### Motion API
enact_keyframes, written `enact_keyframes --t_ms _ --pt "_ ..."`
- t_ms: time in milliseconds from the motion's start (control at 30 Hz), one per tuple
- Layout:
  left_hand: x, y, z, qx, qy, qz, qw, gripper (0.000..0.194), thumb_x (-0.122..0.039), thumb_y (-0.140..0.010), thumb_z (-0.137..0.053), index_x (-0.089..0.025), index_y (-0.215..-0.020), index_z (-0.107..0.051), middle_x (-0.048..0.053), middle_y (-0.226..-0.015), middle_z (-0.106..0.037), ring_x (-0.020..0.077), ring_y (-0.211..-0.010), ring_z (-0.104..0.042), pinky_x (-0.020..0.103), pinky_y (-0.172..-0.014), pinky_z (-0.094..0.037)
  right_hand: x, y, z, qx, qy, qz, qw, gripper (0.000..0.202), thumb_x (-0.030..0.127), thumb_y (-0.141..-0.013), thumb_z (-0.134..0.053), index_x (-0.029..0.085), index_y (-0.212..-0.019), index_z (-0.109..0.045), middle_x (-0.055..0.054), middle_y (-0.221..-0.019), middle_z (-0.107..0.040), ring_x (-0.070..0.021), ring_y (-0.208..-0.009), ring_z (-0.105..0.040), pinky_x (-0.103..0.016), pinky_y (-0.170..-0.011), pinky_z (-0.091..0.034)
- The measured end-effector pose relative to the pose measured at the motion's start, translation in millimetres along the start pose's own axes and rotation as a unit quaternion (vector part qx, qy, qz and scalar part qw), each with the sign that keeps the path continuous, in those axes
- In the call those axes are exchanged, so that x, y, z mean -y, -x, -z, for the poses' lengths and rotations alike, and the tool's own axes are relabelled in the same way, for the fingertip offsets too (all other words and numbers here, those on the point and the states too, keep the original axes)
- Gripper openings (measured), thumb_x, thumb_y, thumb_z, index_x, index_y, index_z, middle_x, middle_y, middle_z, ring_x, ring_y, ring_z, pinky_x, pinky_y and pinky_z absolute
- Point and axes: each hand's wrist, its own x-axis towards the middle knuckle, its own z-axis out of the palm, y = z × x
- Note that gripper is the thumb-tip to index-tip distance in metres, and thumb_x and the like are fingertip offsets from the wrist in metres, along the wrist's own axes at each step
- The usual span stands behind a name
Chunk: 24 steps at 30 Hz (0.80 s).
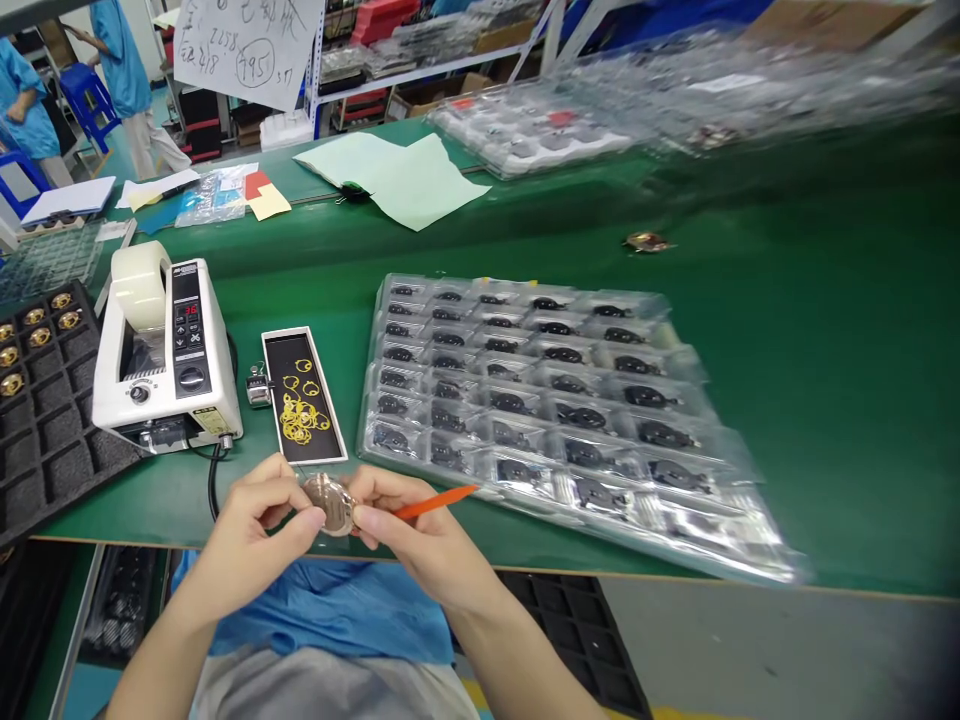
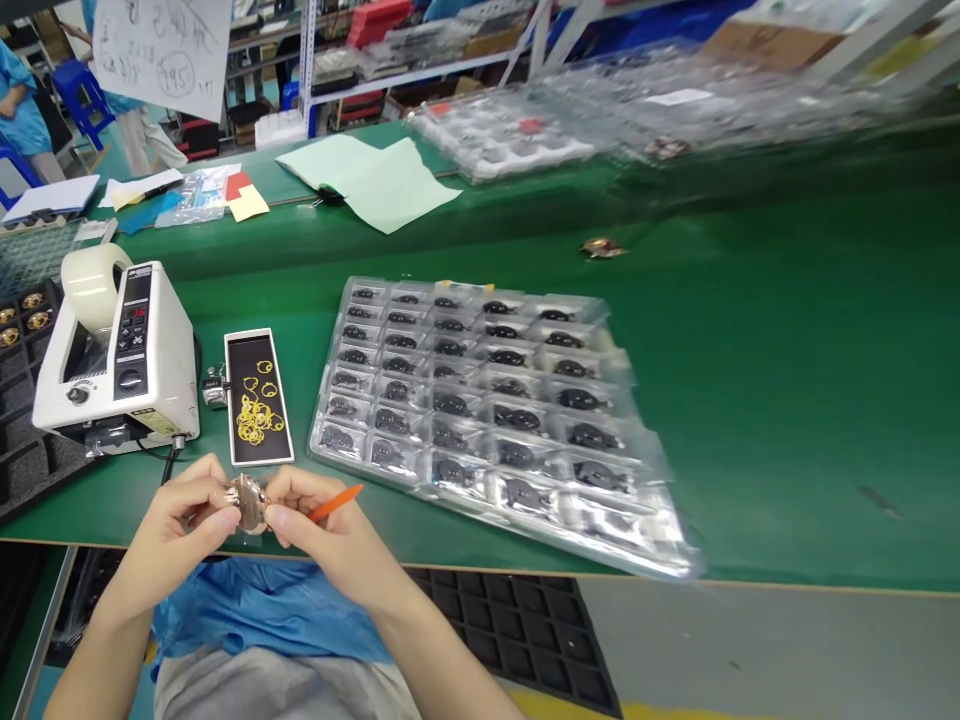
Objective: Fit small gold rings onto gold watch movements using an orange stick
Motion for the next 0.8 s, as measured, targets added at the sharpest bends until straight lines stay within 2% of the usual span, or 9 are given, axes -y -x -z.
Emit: enact_keyframes --t_ms 267,433,500,600,667,800 --pt "-1 2 -9.2 -0.055 -0.11 0.01 0.992 0.022 -0.021 -0.085 -0.057 -0.018 -0.064 -0.054 -0.002 -0.073 -0.042 0.0116 -0.064 -0.04 0.025 -0.057 -0.029 9 2 -5 -0.02 0.063 0.027 0.997 0.04 0.053 -0.085 -0.064 0.018 -0.068 -0.055 0.002 -0.06 -0.049 -0.0095 -0.053 -0.038 -0.023 -0.05 -0.031" --pt "4 1 -0.2 -0.108 -0.212 0.05 0.97 0.025 -0.03 -0.085 -0.064 -0.019 -0.065 -0.052 -0.004 -0.071 -0.042 0.0109 -0.06 -0.04 0.026 -0.057 -0.03 3 3 2 -0.045 0.06 0.023 0.997 0.042 0.056 -0.083 -0.064 0.018 -0.066 -0.053 0.002 -0.057 -0.049 -0.0098 -0.051 -0.038 -0.023 -0.049 -0.03" --pt "8 1 5.1 -0.145 -0.199 0.014 0.969 0.023 -0.027 -0.088 -0.062 -0.02 -0.068 -0.052 -0.004 -0.071 -0.044 0.0117 -0.063 -0.042 0.025 -0.059 -0.033 0 2 5 -0.045 0.039 0.015 0.998 0.045 0.058 -0.081 -0.066 0.018 -0.064 -0.053 0.003 -0.055 -0.048 -0.0101 -0.051 -0.039 -0.023 -0.05 -0.029" --pt "11 1 8.1 -0.19 -0.122 -0.072 0.972 0.011 -0.02 -0.09 -0.06 -0.021 -0.079 -0.058 -0.002 -0.081 -0.052 0.013 -0.073 -0.05 0.025 -0.067 -0.04 -1 0 5 -0.029 0.007 0.006 1.0 0.045 0.058 -0.078 -0.069 0.018 -0.062 -0.053 0.003 -0.053 -0.047 -0.0098 -0.05 -0.039 -0.023 -0.05 -0.028" --pt "11 2 5.5 -0.172 -0.063 -0.121 0.976 0.006 -0.018 -0.089 -0.062 -0.024 -0.088 -0.065 0.001 -0.097 -0.058 0.0148 -0.089 -0.056 0.027 -0.079 -0.044 0 -1 3 -0.013 -0.015 0.002 1.0 0.045 0.057 -0.077 -0.07 0.018 -0.062 -0.053 0.004 -0.052 -0.046 -0.0082 -0.047 -0.035 -0.023 -0.048 -0.025" --pt "10 1 -7.1 -0.073 0.0 -0.157 0.985 0.015 -0.019 -0.083 -0.071 -0.028 -0.095 -0.073 0.004 -0.124 -0.06 0.0211 -0.116 -0.057 0.034 -0.1 -0.042 -1 -2 -5 0.016 -0.07 0.002 0.997 0.046 0.057 -0.076 -0.071 0.019 -0.06 -0.05 0.007 -0.047 -0.041 -0.0076 -0.046 -0.031 -0.023 -0.048 -0.025"
